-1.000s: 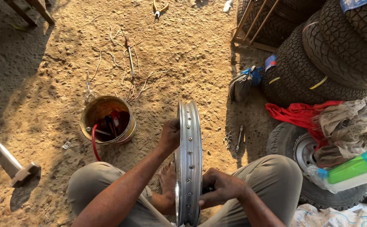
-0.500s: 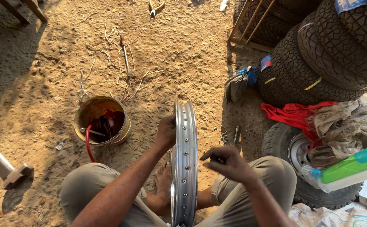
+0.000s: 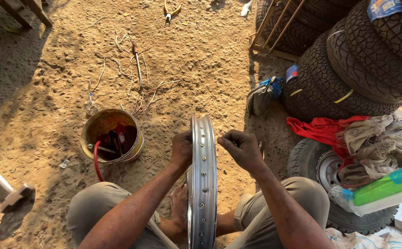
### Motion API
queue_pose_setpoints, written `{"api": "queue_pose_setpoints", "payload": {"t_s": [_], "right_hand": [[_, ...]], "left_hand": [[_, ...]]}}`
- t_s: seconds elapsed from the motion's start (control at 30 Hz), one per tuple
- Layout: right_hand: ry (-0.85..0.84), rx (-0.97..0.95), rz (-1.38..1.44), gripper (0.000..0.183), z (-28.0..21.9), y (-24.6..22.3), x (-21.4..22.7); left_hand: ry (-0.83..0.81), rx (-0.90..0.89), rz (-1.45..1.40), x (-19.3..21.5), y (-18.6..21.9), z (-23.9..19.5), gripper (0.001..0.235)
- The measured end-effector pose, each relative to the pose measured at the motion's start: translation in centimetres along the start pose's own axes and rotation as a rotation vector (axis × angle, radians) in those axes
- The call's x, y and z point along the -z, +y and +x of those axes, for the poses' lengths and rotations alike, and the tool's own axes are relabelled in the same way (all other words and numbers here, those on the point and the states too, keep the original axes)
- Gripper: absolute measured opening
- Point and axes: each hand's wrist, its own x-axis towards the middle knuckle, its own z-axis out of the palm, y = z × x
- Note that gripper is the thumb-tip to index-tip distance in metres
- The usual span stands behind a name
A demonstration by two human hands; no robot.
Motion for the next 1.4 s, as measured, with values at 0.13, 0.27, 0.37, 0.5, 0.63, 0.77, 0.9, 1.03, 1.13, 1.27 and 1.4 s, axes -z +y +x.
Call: {"api": "queue_pose_setpoints", "payload": {"t_s": [0.13,0.27,0.37,0.5,0.63,0.77,0.9,1.03,1.13,1.27,1.4], "right_hand": [[0.083,-0.117,0.139,0.026,1.3,1.7,0.4],[0.07,-0.088,0.18,0.023,2.6,1.8,0.0],[0.045,-0.035,0.13,0.022,3.4,1.0,-0.6],[0.018,-0.052,0.122,0.021,3.4,-0.5,-1.6],[-0.06,-0.027,0.012,0.023,2.9,-1.5,-2.8],[-0.037,-0.01,0.039,0.019,2.7,-1.2,-3.2],[-0.047,-0.047,0.083,0.02,2.9,-1.1,-3.2],[-0.067,-0.009,0.099,0.021,2.8,-1.0,-3.2],[-0.073,-0.025,0.059,0.021,2.8,-0.8,-2.8],[-0.098,-0.057,0.036,0.021,2.8,-0.9,-2.8],[-0.129,-0.054,0.048,0.023,3.1,-0.8,-3.1]], "left_hand": [[-0.003,0.003,-0.061,0.1,-0.3,0.6,0.007],[-0.314,-0.011,0.022,2.2,-0.4,1.3,0.008],[-0.294,-0.048,0.088,3.3,-0.4,1.2,0.011],[-0.135,0.023,0.074,2.0,-0.4,0.6,0.01],[-0.212,0.022,0.077,2.1,-0.1,1.5,0.011],[-0.459,-0.041,-0.058,3.8,-0.2,2.7,0.007],[-0.325,-0.025,0.049,2.9,-0.1,2.0,0.009],[-0.198,0.008,0.092,1.9,-0.3,1.6,0.011],[-0.381,0.012,-0.062,2.9,-0.7,2.5,0.008],[-0.411,0.03,-0.01,3.4,-0.9,2.6,0.007],[-0.23,0.01,0.111,2.5,-0.6,1.9,0.01]]}}
